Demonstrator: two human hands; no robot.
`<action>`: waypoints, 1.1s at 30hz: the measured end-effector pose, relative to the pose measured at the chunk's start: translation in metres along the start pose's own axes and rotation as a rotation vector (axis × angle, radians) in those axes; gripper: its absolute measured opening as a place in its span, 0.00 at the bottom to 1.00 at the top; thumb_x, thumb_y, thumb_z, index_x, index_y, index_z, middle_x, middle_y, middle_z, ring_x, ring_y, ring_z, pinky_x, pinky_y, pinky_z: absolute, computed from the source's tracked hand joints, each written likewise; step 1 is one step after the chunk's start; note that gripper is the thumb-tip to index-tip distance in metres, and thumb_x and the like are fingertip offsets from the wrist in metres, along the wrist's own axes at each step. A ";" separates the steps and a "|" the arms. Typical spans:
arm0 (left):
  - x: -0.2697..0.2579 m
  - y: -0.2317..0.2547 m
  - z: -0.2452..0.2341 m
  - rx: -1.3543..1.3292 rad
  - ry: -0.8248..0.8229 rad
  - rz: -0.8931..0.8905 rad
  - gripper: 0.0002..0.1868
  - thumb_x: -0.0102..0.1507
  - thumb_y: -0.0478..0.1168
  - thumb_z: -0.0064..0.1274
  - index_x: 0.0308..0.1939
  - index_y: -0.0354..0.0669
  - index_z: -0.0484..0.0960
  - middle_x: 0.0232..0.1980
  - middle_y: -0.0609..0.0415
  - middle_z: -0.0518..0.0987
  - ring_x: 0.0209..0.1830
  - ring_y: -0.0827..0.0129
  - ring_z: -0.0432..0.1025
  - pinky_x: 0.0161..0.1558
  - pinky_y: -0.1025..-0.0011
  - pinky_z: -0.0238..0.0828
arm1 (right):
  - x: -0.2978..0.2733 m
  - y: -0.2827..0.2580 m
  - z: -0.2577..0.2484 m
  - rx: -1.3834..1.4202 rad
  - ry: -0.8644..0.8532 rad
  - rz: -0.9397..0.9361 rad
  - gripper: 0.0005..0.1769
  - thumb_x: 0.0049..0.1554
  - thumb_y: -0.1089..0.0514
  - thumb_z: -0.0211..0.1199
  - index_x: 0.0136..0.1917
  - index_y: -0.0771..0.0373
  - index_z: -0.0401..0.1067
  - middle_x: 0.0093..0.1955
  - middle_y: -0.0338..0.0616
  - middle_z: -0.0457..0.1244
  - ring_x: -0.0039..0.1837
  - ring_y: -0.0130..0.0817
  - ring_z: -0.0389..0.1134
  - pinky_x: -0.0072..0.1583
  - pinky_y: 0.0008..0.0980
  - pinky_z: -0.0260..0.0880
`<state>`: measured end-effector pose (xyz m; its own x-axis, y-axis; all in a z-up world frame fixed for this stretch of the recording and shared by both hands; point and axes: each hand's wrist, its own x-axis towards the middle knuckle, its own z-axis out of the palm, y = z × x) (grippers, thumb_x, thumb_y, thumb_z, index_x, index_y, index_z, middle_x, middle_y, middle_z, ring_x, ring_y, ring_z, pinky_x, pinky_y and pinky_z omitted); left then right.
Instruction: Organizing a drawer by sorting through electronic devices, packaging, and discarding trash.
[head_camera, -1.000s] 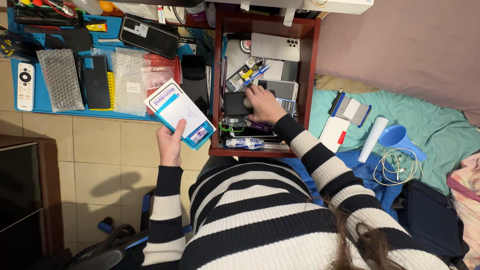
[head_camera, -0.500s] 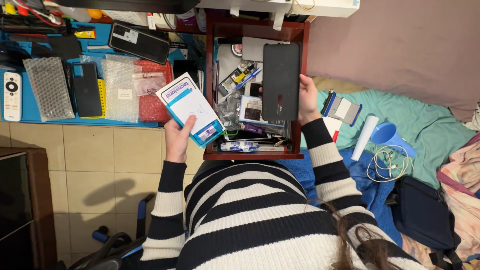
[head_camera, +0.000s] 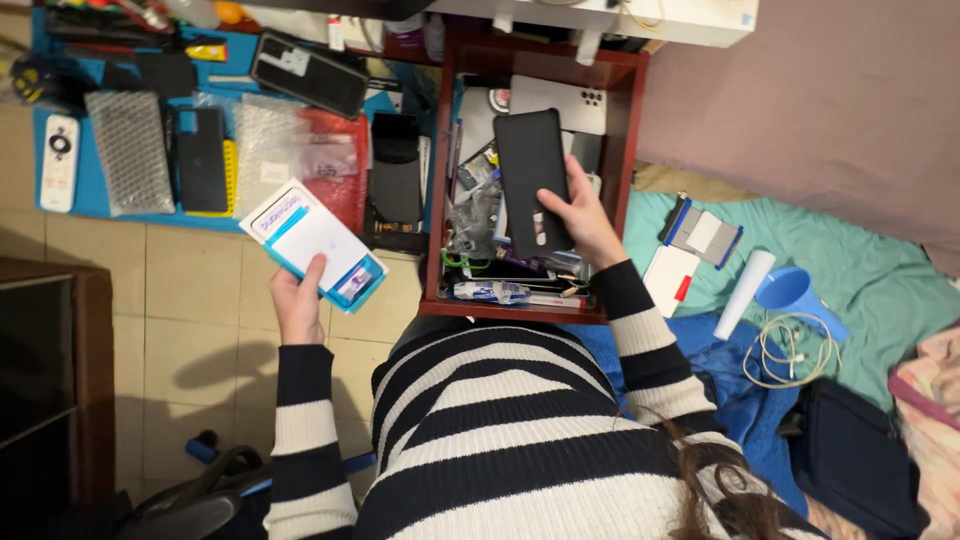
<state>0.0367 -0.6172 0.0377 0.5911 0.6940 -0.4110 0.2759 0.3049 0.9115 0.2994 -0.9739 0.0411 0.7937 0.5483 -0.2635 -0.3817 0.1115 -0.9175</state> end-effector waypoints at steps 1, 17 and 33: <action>-0.006 0.001 -0.006 -0.005 0.016 0.003 0.15 0.66 0.34 0.58 0.55 0.30 0.80 0.53 0.51 0.83 0.49 0.74 0.77 0.52 0.73 0.74 | 0.002 0.001 0.014 -0.001 -0.017 0.003 0.37 0.64 0.67 0.64 0.81 0.65 0.51 0.69 0.41 0.64 0.63 0.23 0.70 0.56 0.30 0.78; 0.001 0.013 -0.074 -0.098 0.077 0.051 0.12 0.66 0.33 0.57 0.52 0.31 0.82 0.51 0.53 0.84 0.47 0.75 0.77 0.50 0.75 0.73 | 0.015 0.019 0.142 0.143 0.027 0.159 0.25 0.65 0.63 0.55 0.73 0.61 0.53 0.45 0.45 0.66 0.35 0.31 0.68 0.34 0.29 0.69; 0.078 0.035 -0.130 -0.016 -0.181 -0.019 0.12 0.66 0.35 0.58 0.50 0.29 0.83 0.48 0.53 0.84 0.44 0.76 0.77 0.47 0.75 0.74 | 0.055 0.063 0.222 0.065 0.318 0.060 0.25 0.62 0.72 0.51 0.69 0.57 0.53 0.49 0.43 0.66 0.42 0.30 0.70 0.41 0.32 0.74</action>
<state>-0.0063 -0.4676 0.0394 0.7131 0.5599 -0.4220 0.2769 0.3280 0.9032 0.2137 -0.7526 0.0355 0.8730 0.2704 -0.4058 -0.4536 0.1448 -0.8793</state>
